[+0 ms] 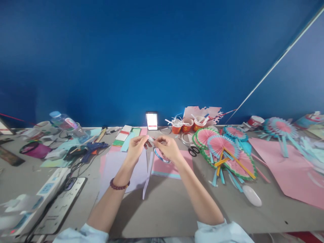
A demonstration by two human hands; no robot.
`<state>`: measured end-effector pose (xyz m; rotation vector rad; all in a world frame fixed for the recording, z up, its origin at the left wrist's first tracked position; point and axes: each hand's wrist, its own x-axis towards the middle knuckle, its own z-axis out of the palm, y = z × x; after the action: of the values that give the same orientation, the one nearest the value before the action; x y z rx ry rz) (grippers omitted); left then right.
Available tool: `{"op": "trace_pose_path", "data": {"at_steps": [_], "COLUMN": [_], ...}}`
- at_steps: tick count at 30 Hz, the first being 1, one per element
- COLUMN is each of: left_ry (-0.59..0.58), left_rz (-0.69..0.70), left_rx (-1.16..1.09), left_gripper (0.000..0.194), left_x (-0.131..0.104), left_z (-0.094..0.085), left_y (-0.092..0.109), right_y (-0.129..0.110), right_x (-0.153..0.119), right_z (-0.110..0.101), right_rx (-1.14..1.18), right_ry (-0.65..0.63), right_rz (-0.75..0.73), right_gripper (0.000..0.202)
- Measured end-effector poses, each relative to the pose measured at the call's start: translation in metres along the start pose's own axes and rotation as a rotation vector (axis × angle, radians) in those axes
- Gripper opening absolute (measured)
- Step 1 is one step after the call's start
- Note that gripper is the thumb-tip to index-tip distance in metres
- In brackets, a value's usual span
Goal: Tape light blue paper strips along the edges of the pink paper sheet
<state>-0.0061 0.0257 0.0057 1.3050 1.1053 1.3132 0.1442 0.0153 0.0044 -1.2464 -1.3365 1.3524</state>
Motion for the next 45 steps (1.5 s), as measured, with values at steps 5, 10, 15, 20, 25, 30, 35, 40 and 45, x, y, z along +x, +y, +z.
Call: {"op": "trace_pose_path", "data": {"at_steps": [5,10,15,20,25,30,35,40,45], "left_ry": [0.034,0.038,0.036,0.044,0.018,-0.032,-0.055,0.007,0.047], "left_rz": [0.046,0.075,0.059,0.008,0.001,0.017,0.034,0.046,0.060], "left_rx": [0.073,0.156,0.146,0.058,0.025,0.089,0.088,0.149,0.233], "left_gripper": [0.031,0.033,0.034,0.029,0.028,0.030,0.026,0.018,0.015], "left_x": [0.0014,0.0019,0.0012,0.0011,0.0012,0.0005,-0.0006,-0.0006,0.0007], "left_z": [-0.0009,-0.0037,-0.0043,-0.0033,-0.0031,-0.0020,-0.0018,-0.0026,-0.0022], "left_y": [-0.0023,-0.0031,-0.0028,-0.0009,-0.0004,-0.0009,0.0004,0.0038,0.0021], "right_y": [-0.0004,-0.0017,-0.0016,0.0011,0.0031,0.0060,0.0038,0.0008,0.0033], "right_x": [0.0012,0.0022,0.0020,0.0035,0.0042,0.0062,0.0055,0.0034,0.0053], "right_z": [0.0001,0.0019,0.0018,0.0013,0.0011,-0.0006,-0.0008,0.0007,0.0013], "right_rx": [0.028,0.047,0.065,0.071,0.060,0.009,-0.036,-0.018,-0.022], "right_ry": [0.008,0.016,0.022,0.030,0.026,0.048,0.055,0.033,-0.004], "right_rz": [-0.010,0.016,0.013,0.013,-0.024,-0.031,-0.082,-0.052,-0.088], "right_gripper": [0.027,0.027,0.028,0.031,0.030,0.026,0.025,0.027,0.028]}}
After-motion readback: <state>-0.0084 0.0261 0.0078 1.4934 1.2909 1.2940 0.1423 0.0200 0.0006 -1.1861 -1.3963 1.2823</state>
